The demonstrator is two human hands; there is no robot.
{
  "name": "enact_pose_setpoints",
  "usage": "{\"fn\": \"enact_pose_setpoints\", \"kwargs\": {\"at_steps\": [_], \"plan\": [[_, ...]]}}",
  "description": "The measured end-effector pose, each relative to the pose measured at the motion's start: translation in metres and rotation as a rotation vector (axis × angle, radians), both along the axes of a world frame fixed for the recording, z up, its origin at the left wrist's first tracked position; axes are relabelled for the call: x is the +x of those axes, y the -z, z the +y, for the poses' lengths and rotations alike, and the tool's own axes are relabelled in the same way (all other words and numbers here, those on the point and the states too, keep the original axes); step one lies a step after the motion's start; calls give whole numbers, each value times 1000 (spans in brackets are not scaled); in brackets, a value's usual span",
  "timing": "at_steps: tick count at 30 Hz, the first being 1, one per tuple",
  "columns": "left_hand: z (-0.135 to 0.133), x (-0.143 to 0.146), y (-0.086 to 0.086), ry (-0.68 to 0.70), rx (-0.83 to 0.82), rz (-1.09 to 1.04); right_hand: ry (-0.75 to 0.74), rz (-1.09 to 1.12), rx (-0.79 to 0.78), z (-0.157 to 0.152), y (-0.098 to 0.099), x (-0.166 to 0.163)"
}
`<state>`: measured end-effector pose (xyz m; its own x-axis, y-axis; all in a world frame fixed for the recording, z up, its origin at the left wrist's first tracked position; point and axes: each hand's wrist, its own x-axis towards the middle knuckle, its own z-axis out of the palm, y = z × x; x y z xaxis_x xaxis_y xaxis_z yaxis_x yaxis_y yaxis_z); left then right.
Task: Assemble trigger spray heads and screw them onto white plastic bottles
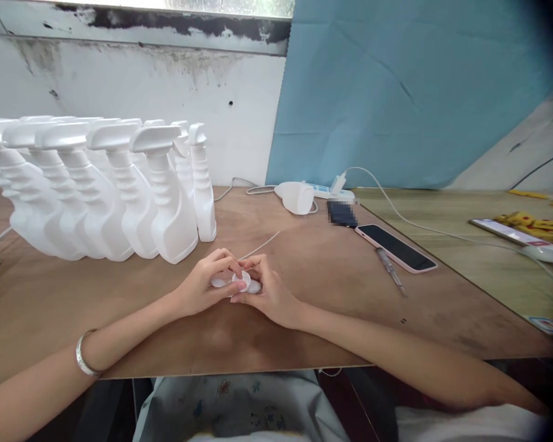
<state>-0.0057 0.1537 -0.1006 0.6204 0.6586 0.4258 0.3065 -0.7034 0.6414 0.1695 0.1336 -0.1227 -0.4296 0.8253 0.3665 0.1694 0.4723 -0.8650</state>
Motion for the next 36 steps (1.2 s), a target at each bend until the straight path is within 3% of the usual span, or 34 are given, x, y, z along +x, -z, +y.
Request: {"fn": "enact_pose_setpoints", "kwargs": {"at_steps": [12, 19, 36], "plan": [[2, -5, -1, 78, 384, 159, -15, -249, 621, 10, 5, 14], [6, -7, -1, 77, 474, 202, -21, -306, 552, 12, 2, 16], [6, -8, 2, 54, 549, 258, -68, -168, 469, 23, 5, 25]]}}
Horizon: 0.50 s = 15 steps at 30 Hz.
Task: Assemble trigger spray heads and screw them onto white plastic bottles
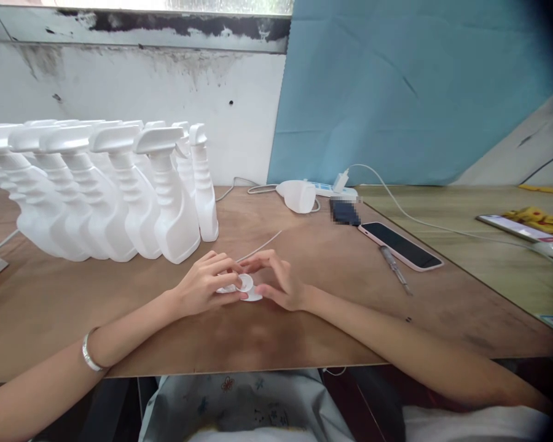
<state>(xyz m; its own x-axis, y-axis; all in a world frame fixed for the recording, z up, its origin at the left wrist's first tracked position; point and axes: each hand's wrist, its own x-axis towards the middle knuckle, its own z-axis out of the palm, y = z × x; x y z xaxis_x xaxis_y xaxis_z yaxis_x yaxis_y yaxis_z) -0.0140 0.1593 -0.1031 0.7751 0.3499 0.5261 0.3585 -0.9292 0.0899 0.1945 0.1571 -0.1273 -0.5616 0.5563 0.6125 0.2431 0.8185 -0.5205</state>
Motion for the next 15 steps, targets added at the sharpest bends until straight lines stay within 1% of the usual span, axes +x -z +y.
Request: {"fn": "enact_pose_setpoints", "kwargs": {"at_steps": [1, 2, 5, 8, 9, 10, 12, 14, 15], "plan": [[0, 0, 1, -2, 0, -6, 75, -11, 4, 5, -2, 3], [0, 0, 1, -8, -5, -12, 189, -35, 21, 11, -4, 7], [-1, 1, 1, -35, -42, -32, 640, -182, 120, 40, -11, 31], [-2, 3, 0, -43, -77, -20, 1138, -391, 168, 71, -13, 74], [-2, 4, 0, -39, -85, -12, 1284, -432, 158, 79, -12, 92], [-2, 5, 0, -36, -92, -9, 1395, -463, 136, 85, -10, 109], [-2, 5, 0, -34, -101, -13, 1556, -473, 30, 94, -6, 140], [-2, 5, 0, -37, -105, -23, 1617, -467, -176, 97, -3, 160], [-2, 5, 0, -38, -106, -26, 1627, -468, -221, 96, -3, 165]]}}
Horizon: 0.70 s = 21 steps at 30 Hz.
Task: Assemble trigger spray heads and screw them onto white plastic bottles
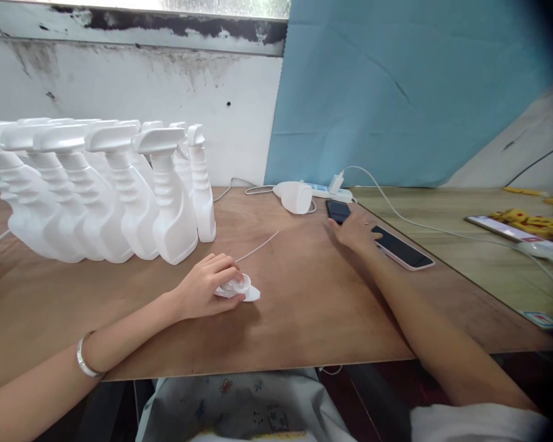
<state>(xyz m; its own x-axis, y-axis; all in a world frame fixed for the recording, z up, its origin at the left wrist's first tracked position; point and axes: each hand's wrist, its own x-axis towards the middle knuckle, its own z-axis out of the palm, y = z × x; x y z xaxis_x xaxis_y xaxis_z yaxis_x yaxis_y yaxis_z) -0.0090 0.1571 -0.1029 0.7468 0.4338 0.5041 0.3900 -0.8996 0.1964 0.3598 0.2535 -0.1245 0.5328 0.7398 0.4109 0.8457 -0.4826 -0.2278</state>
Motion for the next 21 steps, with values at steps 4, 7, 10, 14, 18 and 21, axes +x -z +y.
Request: {"fn": "enact_pose_setpoints", "kwargs": {"at_steps": [4, 7, 10, 14, 18, 21], "plan": [[0, -1, 1, -7, -6, 6, -96, -143, 110, -7, -8, -18], [-1, 0, 1, -6, -20, 23, -423, -288, 164, -13, -13, -55], [-3, 1, 0, -1, -66, 52, -940, -446, 11, -17, -8, -89], [-4, 1, -1, -27, -122, 53, -1123, -589, -117, -24, -2, -108], [-3, 1, -1, -18, -113, 52, -1087, -687, -134, -27, -3, -104], [-3, 1, -1, -19, -92, 53, -1064, -684, -92, -25, -4, -99]]}}
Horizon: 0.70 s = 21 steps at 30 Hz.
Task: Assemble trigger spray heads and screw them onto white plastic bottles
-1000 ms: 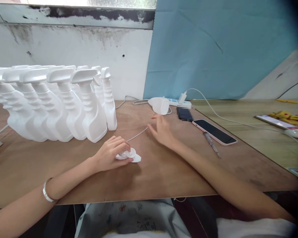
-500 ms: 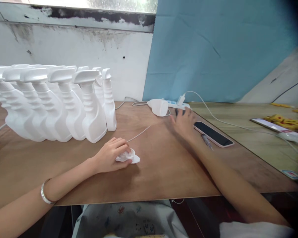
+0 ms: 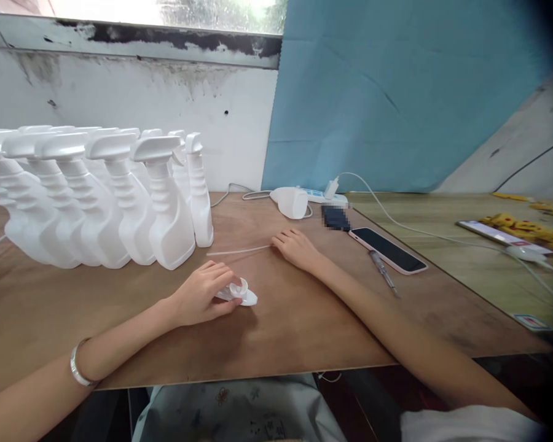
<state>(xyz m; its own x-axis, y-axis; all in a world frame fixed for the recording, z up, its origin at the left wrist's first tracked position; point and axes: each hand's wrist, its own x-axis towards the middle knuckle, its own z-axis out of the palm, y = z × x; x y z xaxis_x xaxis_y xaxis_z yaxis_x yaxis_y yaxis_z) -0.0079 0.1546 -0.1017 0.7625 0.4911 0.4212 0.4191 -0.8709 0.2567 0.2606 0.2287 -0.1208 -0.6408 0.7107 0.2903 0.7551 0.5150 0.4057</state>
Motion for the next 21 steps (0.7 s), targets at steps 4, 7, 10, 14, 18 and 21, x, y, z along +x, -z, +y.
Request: {"fn": "enact_pose_setpoints", "kwargs": {"at_steps": [4, 7, 10, 14, 18, 21], "plan": [[0, 0, 0, -1, 15, 12, 113, 222, 90, 7, -5, 10], [0, 0, 0, -4, 16, 7, 460, 473, 244, 13, -15, 31], [0, 0, 0, -2, 21, 9, 836, 692, 345, 17, -22, 67], [0, -1, 1, -2, 35, 10, 1189, 866, 205, 19, -19, 112], [0, -1, 1, -3, 39, 20, 1233, 861, 109, 22, -13, 124], [1, 0, 0, -4, 37, 20, 1204, 820, 94, 23, -10, 119]]}}
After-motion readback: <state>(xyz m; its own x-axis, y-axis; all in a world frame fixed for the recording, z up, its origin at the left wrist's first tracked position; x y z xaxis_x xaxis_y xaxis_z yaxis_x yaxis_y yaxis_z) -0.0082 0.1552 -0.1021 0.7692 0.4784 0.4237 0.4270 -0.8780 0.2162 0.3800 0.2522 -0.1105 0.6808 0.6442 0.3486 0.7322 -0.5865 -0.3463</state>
